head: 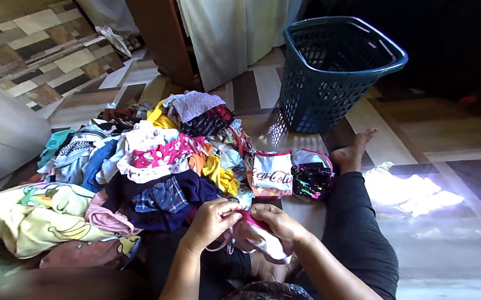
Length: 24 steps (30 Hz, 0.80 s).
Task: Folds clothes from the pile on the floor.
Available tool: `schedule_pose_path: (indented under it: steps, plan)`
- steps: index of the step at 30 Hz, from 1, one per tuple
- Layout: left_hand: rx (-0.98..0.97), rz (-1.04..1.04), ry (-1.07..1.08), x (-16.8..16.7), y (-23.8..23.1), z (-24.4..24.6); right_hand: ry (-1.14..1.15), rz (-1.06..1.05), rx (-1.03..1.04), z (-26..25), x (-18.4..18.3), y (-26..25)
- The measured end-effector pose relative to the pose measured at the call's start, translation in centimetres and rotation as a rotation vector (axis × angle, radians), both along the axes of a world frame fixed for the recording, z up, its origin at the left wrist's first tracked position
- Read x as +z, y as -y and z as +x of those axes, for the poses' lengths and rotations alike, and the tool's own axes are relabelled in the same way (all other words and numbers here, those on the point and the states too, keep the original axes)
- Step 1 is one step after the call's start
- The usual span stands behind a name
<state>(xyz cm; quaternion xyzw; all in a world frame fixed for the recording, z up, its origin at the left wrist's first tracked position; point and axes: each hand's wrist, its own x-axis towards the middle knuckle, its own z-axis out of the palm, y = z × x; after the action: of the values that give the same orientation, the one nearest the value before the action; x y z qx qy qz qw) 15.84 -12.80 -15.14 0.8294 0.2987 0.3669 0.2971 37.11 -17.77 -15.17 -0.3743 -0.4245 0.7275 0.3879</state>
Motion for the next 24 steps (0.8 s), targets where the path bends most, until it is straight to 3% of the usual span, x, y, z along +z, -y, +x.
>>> schedule_pose_path:
  steps: [5,11,16,20,22,24]
  plan:
    - [0.057,0.107,-0.118,-0.1,-0.2,0.7,0.014,-0.093,0.023,0.1,-0.5,-0.2]
    - [0.183,0.355,-0.069,-0.4,-1.5,2.1,-0.133,-0.128,-0.24,-0.8,-0.4,-0.7]
    - [0.169,0.344,0.066,-0.3,-1.7,1.3,-0.295,-0.269,-0.517,-0.5,-0.6,-1.6]
    - [0.335,0.316,0.111,-0.3,-2.5,-2.1,-0.468,-0.328,-0.692,1.1,0.7,-2.8]
    - [0.419,0.334,0.123,0.0,-2.6,-3.2,-0.377,-0.232,-0.69,1.2,1.6,-3.4]
    - [0.396,0.305,0.199,0.7,-1.9,-2.7,-0.117,-0.012,-0.635,0.5,2.5,-4.0]
